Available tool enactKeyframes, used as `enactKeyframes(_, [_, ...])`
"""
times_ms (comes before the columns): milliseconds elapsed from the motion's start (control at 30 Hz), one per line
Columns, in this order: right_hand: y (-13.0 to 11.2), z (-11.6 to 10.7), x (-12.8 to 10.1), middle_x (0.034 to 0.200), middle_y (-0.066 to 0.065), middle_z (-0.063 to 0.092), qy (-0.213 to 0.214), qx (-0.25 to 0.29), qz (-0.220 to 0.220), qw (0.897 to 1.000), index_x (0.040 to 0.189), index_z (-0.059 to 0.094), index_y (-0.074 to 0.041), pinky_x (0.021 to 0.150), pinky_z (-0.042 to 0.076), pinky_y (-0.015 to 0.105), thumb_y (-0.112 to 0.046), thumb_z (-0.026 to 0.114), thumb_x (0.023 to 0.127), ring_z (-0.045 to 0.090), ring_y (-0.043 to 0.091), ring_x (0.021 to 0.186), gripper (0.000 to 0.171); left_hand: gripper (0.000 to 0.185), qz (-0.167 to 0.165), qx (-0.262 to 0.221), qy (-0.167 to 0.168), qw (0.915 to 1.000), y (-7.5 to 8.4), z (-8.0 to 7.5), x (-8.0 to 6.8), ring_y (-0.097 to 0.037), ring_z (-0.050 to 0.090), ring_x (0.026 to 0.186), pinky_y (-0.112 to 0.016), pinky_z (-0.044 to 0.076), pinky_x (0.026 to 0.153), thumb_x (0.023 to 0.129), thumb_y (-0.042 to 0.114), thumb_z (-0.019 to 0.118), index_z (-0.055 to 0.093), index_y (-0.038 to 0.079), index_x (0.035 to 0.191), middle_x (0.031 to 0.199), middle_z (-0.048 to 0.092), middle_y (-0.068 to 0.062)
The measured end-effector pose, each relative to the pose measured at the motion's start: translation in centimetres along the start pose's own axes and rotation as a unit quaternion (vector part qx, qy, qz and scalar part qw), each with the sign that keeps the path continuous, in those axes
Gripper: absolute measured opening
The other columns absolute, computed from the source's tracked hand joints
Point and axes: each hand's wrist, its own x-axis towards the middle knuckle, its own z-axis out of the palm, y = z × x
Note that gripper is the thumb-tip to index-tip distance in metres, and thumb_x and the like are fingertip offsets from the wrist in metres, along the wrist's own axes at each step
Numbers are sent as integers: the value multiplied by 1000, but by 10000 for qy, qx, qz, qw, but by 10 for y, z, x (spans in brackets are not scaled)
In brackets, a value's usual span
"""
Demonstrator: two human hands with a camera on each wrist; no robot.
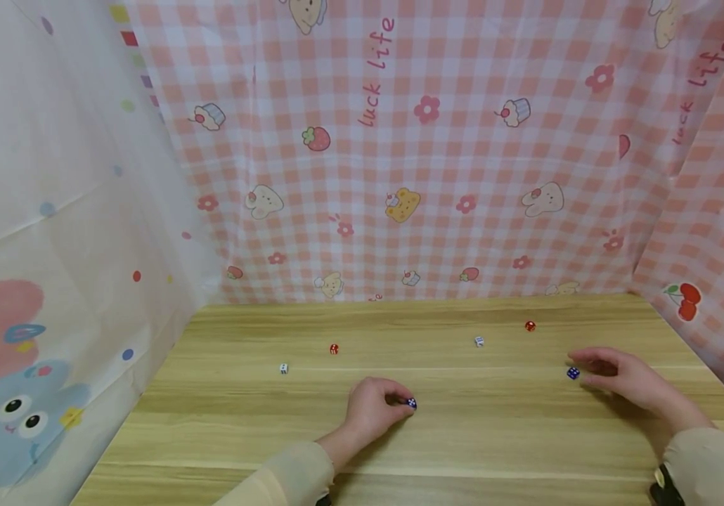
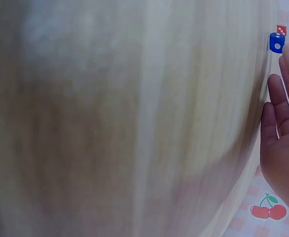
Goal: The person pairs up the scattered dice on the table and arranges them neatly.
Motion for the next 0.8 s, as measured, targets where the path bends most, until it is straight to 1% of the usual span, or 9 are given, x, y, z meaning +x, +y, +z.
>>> enactKeyframes(133, [0,1,1,109,-13,67,-62,63,49,9999,118,61,11,77,43,12,-1,71,89,56,-7,96,33,12,34,-48,-52,10000,0,0,0,-2,62,82,-39,41,91,78,20,86,79,20,88,81,71,15])
enactKeyframes(267, [1,1,3,109,-11,69,-144,267,-111,9995,116,61,12,78,44,11,1,69,90,57,-7,97,30,12,70,-94,-89,9999,1,-1,0,-2,62,82,-34,44,88,77,19,86,80,18,88,81,72,14])
enactKeyframes(367, [1,1,3,109,-12,68,-211,353,-199,9990,116,60,14,78,44,11,3,68,90,57,-7,97,29,12,87,-76,-96,9999,2,-1,0,-1,62,82,-35,43,89,77,19,86,80,18,87,81,72,13])
enactKeyframes(533, [2,1,5,108,-13,67,-266,329,-117,9990,115,61,14,76,44,12,1,68,91,56,-7,95,28,12,60,-81,-109,9999,3,-2,0,-1,62,82,-38,41,91,77,19,86,80,18,88,81,72,13])
enactKeyframes(667, [1,1,5,108,-14,67,-330,307,-38,9990,115,62,13,75,45,14,-2,67,92,57,-3,93,27,12,50,-66,-129,9999,1,-1,0,-1,62,83,-40,40,92,77,20,86,80,19,88,81,71,14])
enactKeyframes(800, [1,3,5,106,-13,66,-376,287,-39,9989,114,63,12,73,46,16,0,67,92,57,0,90,25,12,89,-66,-189,9998,1,-1,1,0,62,82,-39,40,91,77,19,86,79,21,87,80,71,15])
